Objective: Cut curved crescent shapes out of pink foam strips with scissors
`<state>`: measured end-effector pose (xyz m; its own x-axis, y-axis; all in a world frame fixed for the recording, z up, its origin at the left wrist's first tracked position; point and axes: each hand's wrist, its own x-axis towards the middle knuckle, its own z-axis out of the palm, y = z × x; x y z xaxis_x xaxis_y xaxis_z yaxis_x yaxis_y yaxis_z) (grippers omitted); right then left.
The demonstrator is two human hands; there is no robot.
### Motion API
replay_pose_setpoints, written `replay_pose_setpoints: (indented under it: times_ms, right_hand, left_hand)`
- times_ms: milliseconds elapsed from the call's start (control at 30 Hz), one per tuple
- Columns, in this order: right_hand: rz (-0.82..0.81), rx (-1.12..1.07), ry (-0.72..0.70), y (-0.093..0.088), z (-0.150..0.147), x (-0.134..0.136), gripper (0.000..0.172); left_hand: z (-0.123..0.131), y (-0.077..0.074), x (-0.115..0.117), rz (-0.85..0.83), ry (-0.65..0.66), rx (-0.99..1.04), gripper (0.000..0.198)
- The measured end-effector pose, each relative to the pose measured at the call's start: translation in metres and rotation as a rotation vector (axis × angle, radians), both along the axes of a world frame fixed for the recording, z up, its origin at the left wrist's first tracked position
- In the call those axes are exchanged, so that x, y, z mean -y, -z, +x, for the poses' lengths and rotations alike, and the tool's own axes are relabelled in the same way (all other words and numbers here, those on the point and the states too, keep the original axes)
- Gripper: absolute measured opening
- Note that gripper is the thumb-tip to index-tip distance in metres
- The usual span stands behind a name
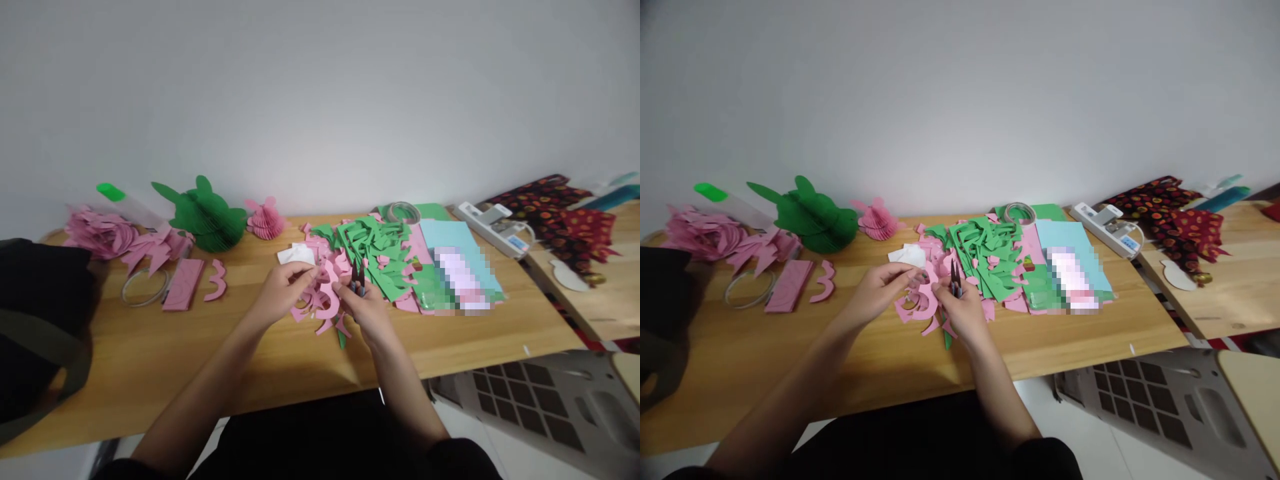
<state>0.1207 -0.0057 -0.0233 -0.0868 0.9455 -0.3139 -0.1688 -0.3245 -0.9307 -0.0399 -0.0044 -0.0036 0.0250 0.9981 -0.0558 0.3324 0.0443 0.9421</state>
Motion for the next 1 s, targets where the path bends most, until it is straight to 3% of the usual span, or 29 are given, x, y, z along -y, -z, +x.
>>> replay_pose_setpoints:
  times_ms: [200,500,1000]
  right_hand:
    - [0.021,0.037,-0.004,0.000,-0.003,0.002,0.023]
    - [0.047,0.064,-0.120,-0.003,0.003,0.003,0.022]
    - [0.120,0.119,-0.177,0.002,-0.001,0.002,0.013]
  left_hand:
    - [0.000,-0.003,0.012,-0.113,0.065,0.116,0.022]
    - [0.001,-0.005,0.014,-0.138,0.029,0.132,0.018]
    - [-0.011,0.013,0.021,-0.186,-0.029,0.230,0.026]
